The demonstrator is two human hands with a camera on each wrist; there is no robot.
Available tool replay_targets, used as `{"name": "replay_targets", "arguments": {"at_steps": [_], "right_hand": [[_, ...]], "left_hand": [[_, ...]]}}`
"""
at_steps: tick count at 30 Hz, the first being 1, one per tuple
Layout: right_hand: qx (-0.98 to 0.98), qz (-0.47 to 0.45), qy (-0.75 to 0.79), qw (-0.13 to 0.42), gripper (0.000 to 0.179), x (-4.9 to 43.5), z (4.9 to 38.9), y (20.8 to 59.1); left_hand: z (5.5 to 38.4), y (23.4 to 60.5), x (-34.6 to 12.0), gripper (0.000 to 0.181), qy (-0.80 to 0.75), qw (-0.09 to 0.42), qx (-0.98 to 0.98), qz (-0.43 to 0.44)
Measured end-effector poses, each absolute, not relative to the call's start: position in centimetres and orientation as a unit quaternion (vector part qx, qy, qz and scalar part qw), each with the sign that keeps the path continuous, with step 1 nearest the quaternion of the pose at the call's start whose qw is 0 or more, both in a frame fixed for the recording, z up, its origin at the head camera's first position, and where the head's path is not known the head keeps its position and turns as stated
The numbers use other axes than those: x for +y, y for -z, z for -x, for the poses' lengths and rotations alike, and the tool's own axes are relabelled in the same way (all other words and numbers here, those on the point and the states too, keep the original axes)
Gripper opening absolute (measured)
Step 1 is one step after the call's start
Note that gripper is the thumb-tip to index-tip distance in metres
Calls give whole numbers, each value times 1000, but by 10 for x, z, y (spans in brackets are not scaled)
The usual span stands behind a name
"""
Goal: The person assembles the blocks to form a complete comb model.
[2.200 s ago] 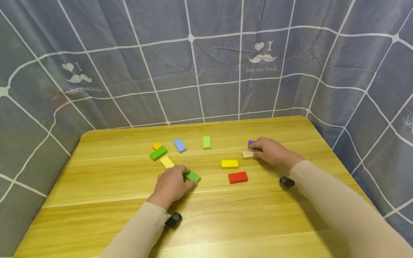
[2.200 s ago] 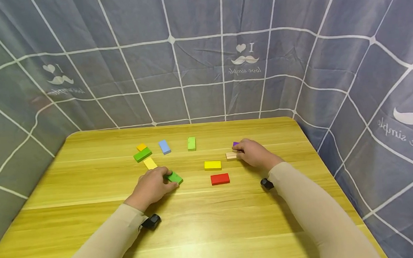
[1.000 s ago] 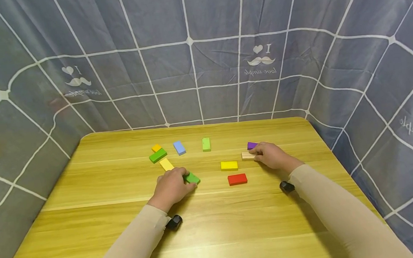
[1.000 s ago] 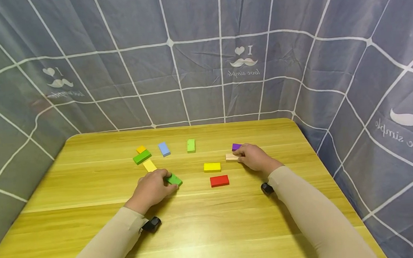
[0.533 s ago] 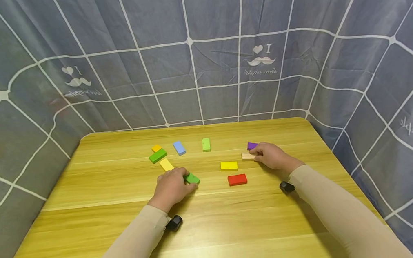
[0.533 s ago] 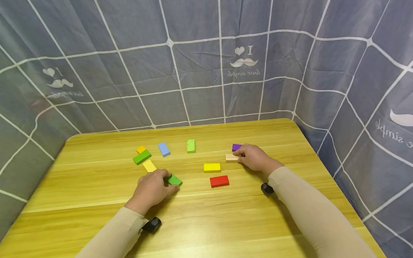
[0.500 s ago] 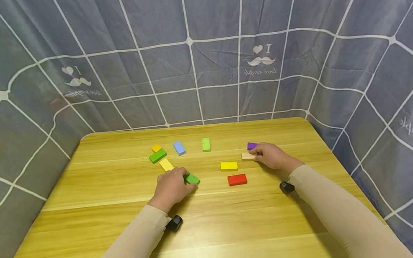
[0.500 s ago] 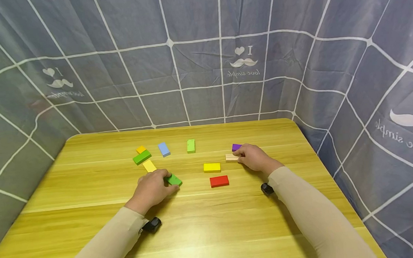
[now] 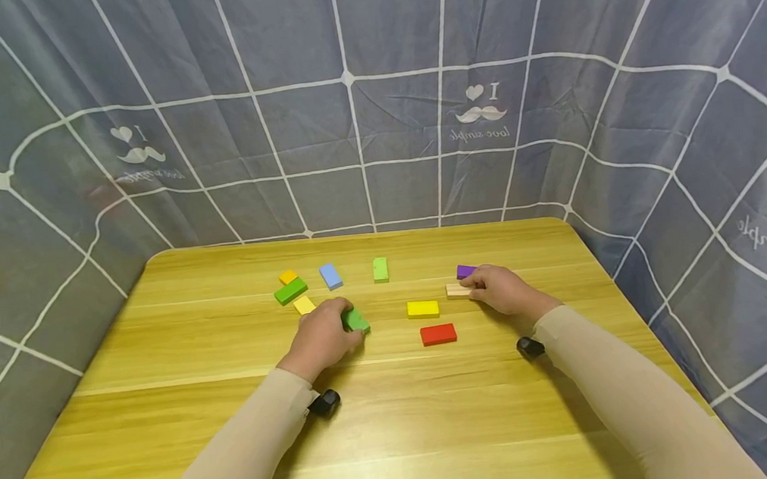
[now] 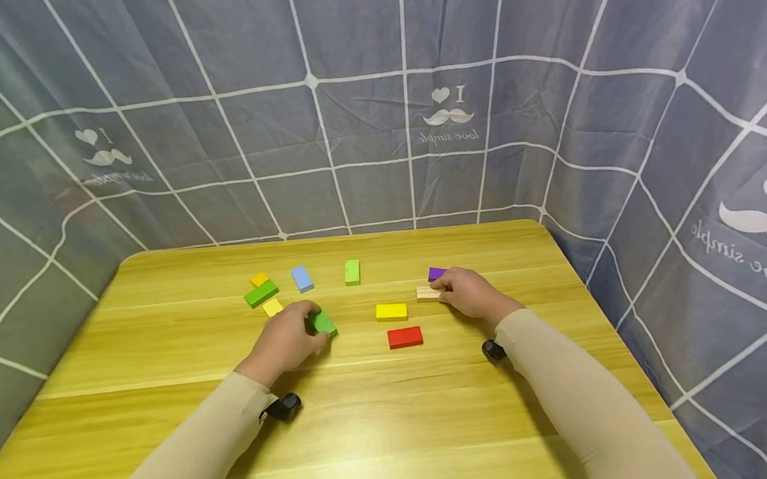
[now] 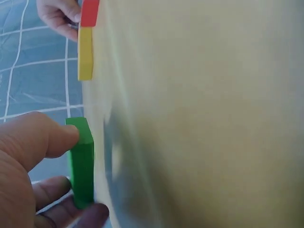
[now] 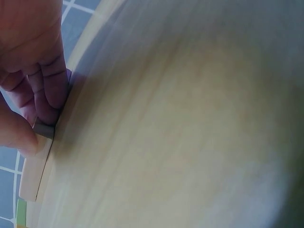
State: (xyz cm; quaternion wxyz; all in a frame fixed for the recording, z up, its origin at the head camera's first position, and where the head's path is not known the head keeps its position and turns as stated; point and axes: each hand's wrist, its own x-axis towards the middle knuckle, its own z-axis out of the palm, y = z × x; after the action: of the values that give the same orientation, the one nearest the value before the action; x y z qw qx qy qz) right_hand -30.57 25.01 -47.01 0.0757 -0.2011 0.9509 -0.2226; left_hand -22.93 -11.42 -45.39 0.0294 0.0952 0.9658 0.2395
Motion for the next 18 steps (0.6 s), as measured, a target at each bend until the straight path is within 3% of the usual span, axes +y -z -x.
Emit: {"name": "replay_targets", "arguments": {"at_steps": [4,18], "right_hand": [[951,201,225,74,35,250,306,470],[950,194,229,89,36,250,308,469]], "left_hand": [[243,453,-111,60,-271,49,955,-112],[273,463,-93,59,-277,89,940,-179]]}}
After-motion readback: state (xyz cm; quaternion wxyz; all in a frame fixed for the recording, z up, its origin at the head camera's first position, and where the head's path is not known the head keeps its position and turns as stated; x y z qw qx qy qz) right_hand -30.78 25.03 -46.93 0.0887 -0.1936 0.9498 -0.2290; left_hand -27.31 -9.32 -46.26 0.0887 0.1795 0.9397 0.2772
